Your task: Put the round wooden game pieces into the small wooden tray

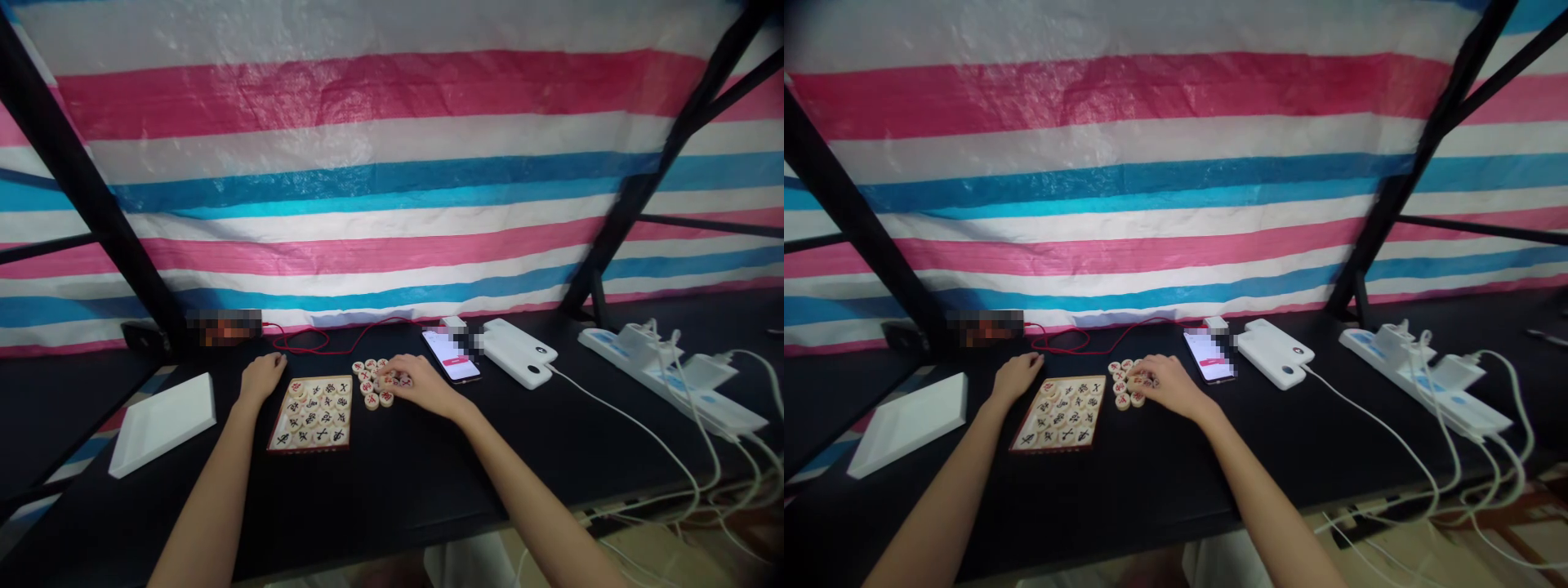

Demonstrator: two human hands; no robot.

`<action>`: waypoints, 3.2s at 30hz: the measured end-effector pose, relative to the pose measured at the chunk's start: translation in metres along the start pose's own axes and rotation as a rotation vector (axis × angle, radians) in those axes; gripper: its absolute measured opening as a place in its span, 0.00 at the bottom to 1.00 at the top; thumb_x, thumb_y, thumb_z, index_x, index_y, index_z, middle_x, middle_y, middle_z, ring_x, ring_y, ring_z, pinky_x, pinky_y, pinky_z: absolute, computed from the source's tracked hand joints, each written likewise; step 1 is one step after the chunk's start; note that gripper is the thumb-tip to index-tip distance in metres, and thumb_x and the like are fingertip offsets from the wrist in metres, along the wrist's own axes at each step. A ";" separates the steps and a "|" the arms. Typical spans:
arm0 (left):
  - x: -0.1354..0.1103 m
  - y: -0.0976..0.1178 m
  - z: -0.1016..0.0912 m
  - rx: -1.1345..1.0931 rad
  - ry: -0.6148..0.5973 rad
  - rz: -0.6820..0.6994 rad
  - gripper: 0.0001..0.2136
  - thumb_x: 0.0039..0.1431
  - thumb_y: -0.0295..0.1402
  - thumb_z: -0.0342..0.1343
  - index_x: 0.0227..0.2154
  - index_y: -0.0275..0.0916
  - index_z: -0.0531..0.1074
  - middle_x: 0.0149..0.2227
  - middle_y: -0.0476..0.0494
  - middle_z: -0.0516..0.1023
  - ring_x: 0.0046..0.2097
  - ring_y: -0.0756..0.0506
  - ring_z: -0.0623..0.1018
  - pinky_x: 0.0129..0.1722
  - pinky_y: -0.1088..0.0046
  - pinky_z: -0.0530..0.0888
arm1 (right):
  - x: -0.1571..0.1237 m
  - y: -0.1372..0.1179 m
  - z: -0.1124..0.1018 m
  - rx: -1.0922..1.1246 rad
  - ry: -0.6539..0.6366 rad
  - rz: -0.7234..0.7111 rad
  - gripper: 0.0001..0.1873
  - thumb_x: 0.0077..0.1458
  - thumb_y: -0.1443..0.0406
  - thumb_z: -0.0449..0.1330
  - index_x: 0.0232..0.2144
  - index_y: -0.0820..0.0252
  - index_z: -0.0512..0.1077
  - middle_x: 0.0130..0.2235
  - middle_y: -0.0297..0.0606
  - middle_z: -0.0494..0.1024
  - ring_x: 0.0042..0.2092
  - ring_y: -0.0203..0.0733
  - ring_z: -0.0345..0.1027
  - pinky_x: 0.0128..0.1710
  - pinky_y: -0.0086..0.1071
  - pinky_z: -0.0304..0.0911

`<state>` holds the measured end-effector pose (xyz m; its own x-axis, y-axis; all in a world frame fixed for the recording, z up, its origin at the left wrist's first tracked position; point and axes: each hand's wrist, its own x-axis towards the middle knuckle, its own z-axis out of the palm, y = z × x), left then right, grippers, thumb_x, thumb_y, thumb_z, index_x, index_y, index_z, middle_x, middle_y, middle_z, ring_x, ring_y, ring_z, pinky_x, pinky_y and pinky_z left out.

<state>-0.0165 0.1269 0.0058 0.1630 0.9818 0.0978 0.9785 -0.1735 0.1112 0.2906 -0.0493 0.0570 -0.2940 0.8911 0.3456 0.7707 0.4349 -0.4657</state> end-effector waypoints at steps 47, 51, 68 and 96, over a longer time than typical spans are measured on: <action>0.000 0.001 -0.001 0.010 0.000 -0.002 0.23 0.60 0.43 0.34 0.40 0.40 0.73 0.41 0.36 0.77 0.43 0.37 0.75 0.39 0.65 0.69 | 0.056 -0.054 0.060 -0.084 -0.104 -0.230 0.12 0.55 0.63 0.59 0.43 0.55 0.70 0.45 0.36 0.72 0.46 0.41 0.63 0.45 0.36 0.55; -0.001 0.001 -0.001 0.002 0.012 0.000 0.22 0.60 0.43 0.35 0.39 0.40 0.73 0.40 0.36 0.77 0.42 0.39 0.76 0.38 0.67 0.69 | 0.088 -0.070 0.089 -0.207 -0.068 -0.235 0.15 0.61 0.56 0.51 0.45 0.56 0.67 0.47 0.37 0.71 0.47 0.42 0.60 0.44 0.38 0.54; 0.001 0.002 -0.002 0.033 0.009 0.001 0.23 0.60 0.43 0.34 0.41 0.39 0.74 0.41 0.34 0.77 0.42 0.38 0.76 0.37 0.66 0.69 | 0.090 -0.063 0.108 -0.266 -0.098 -0.324 0.05 0.56 0.65 0.57 0.35 0.60 0.65 0.41 0.36 0.70 0.42 0.40 0.64 0.40 0.33 0.54; 0.003 -0.002 0.001 0.021 -0.007 0.002 0.25 0.59 0.44 0.33 0.42 0.39 0.73 0.41 0.34 0.77 0.43 0.35 0.75 0.37 0.63 0.69 | -0.069 0.023 -0.018 0.000 0.029 0.085 0.09 0.56 0.65 0.57 0.40 0.56 0.71 0.41 0.36 0.73 0.41 0.38 0.67 0.44 0.33 0.58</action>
<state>-0.0174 0.1299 0.0049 0.1654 0.9820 0.0910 0.9807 -0.1735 0.0898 0.3384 -0.1033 0.0372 -0.2112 0.9205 0.3288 0.7921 0.3583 -0.4941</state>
